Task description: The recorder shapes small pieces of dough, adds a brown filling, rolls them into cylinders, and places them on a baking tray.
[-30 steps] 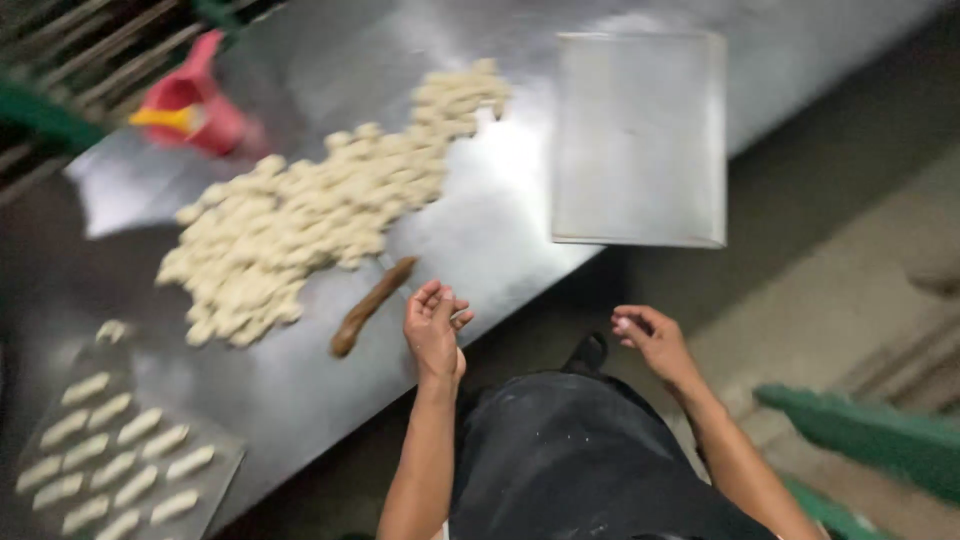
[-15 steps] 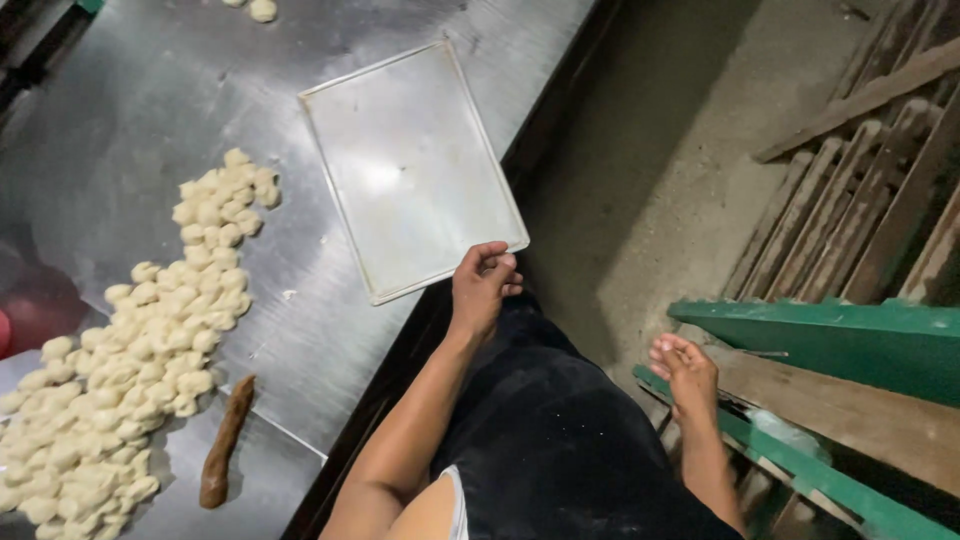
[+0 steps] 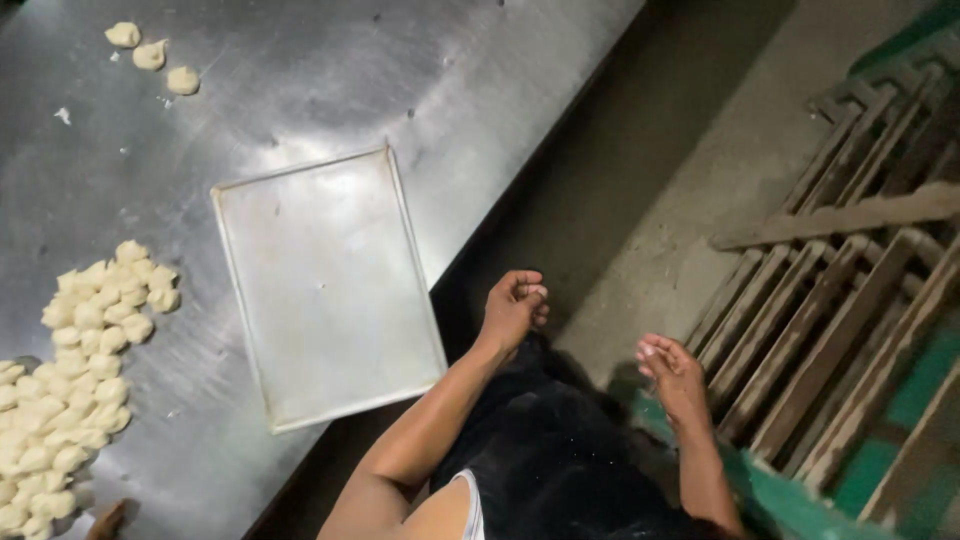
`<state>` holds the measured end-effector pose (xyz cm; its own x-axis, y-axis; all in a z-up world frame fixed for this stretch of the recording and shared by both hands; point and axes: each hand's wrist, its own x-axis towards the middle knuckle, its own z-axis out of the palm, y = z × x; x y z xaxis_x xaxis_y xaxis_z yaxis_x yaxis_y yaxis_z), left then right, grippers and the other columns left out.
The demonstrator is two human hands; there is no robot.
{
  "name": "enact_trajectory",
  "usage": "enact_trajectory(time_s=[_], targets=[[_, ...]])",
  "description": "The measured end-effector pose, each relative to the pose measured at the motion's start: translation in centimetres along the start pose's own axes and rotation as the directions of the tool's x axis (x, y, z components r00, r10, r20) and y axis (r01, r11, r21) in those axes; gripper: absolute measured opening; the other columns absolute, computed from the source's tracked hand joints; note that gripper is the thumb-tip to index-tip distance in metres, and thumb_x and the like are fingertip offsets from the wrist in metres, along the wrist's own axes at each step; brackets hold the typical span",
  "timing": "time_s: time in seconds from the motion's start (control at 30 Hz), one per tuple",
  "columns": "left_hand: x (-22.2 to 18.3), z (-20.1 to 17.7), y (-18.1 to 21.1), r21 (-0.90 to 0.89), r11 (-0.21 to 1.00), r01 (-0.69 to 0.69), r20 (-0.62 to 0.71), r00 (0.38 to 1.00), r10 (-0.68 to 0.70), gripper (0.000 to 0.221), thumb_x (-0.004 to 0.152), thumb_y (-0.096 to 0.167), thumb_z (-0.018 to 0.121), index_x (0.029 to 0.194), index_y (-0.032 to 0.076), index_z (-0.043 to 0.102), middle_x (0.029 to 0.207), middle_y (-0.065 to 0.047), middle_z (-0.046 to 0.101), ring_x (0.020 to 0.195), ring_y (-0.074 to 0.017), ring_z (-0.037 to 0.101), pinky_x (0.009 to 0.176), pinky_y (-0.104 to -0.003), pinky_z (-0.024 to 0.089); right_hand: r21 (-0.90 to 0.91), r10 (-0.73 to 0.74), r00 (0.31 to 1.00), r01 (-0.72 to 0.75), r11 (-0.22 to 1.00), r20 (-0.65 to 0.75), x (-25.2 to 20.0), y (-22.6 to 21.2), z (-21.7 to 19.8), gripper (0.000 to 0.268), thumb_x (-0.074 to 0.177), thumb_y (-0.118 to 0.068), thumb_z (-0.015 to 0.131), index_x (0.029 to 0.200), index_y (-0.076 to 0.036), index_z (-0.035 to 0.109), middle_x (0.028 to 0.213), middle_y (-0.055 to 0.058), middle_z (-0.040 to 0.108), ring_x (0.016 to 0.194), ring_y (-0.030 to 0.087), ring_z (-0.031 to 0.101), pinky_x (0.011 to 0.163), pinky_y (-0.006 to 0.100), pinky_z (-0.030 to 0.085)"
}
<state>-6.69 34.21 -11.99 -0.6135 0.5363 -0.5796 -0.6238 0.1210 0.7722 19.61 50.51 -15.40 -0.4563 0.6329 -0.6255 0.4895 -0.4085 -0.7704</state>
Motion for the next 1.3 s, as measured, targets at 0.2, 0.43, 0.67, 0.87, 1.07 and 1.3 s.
enact_trajectory(time_s=[0.2, 0.43, 0.67, 0.87, 1.07, 1.3], targets=[[9.8, 7.7, 5.1, 0.076, 0.996, -0.051, 0.056, 0.997, 0.047, 0.027, 0.095, 0.006, 0.067, 0.120, 0.002, 0.060, 0.093, -0.004, 0.066, 0.073, -0.0122, 0.064, 0.062, -0.028, 0.055, -0.004, 0.142, 0.987, -0.143, 0.990, 0.075, 7.1, -8.1, -3.9, 0.050, 0.097, -0.027, 0.064, 0.140, -0.001, 0.058, 0.133, 0.016, 0.067, 0.117, 0.028, 0.068, 0.096, 0.044, 0.057], [17.3, 15.0, 8.6, 0.246, 0.960, -0.131, 0.121, 0.987, 0.104, 0.027, 0.095, 0.008, 0.070, 0.120, 0.002, 0.061, 0.091, -0.002, 0.065, 0.076, -0.0096, 0.061, 0.064, -0.026, 0.051, 0.217, 0.099, 0.993, -0.112, 0.970, 0.069, 15.3, -8.4, -9.3, 0.048, 0.100, -0.022, 0.061, 0.140, 0.004, 0.054, 0.132, 0.023, 0.065, 0.116, 0.034, 0.068, 0.096, 0.047, 0.057], [26.2, 20.3, 6.4, 0.302, 0.941, -0.156, 0.073, 0.987, 0.140, 0.024, 0.093, 0.011, 0.072, 0.114, 0.002, 0.062, 0.090, -0.002, 0.066, 0.074, -0.0097, 0.062, 0.063, -0.027, 0.052, 0.164, 0.081, 0.977, -0.114, 0.980, 0.197, 29.1, -15.5, -14.8, 0.046, 0.102, -0.023, 0.060, 0.138, 0.004, 0.056, 0.128, 0.021, 0.067, 0.116, 0.033, 0.068, 0.096, 0.045, 0.057], [30.1, 26.4, 10.2, 0.413, 0.899, -0.144, -0.207, 0.947, 0.247, 0.024, 0.094, 0.015, 0.072, 0.112, 0.003, 0.063, 0.082, -0.003, 0.066, 0.069, -0.0113, 0.063, 0.062, -0.028, 0.054, -0.247, -0.207, 0.895, 0.320, 0.915, 0.395, 43.2, -27.5, -17.3, 0.035, 0.103, -0.017, 0.068, 0.135, -0.001, 0.067, 0.118, 0.018, 0.072, 0.098, 0.022, 0.070, 0.090, 0.038, 0.053], [35.6, 29.5, 10.6, 0.300, 0.926, -0.232, -0.257, 0.915, 0.312, 0.024, 0.095, 0.014, 0.072, 0.113, 0.001, 0.063, 0.085, -0.003, 0.066, 0.073, -0.0112, 0.064, 0.066, -0.028, 0.056, -0.162, -0.485, 0.570, 0.742, 0.651, 0.663, 54.6, -42.0, -12.7, 0.035, 0.100, -0.013, 0.074, 0.132, -0.003, 0.064, 0.120, 0.012, 0.072, 0.108, 0.017, 0.068, 0.094, 0.033, 0.058], [42.9, 28.7, 14.4, -0.008, 0.975, -0.224, -0.314, 0.926, 0.210, 0.024, 0.095, 0.012, 0.070, 0.114, 0.002, 0.058, 0.087, -0.007, 0.066, 0.069, -0.0156, 0.065, 0.062, -0.032, 0.057, -0.200, -0.507, 0.352, 0.923, 0.330, 0.787, 59.4, -55.2, -0.4, 0.048, 0.095, -0.018, 0.079, 0.136, -0.002, 0.064, 0.118, 0.014, 0.073, 0.104, 0.022, 0.070, 0.088, 0.036, 0.058]])
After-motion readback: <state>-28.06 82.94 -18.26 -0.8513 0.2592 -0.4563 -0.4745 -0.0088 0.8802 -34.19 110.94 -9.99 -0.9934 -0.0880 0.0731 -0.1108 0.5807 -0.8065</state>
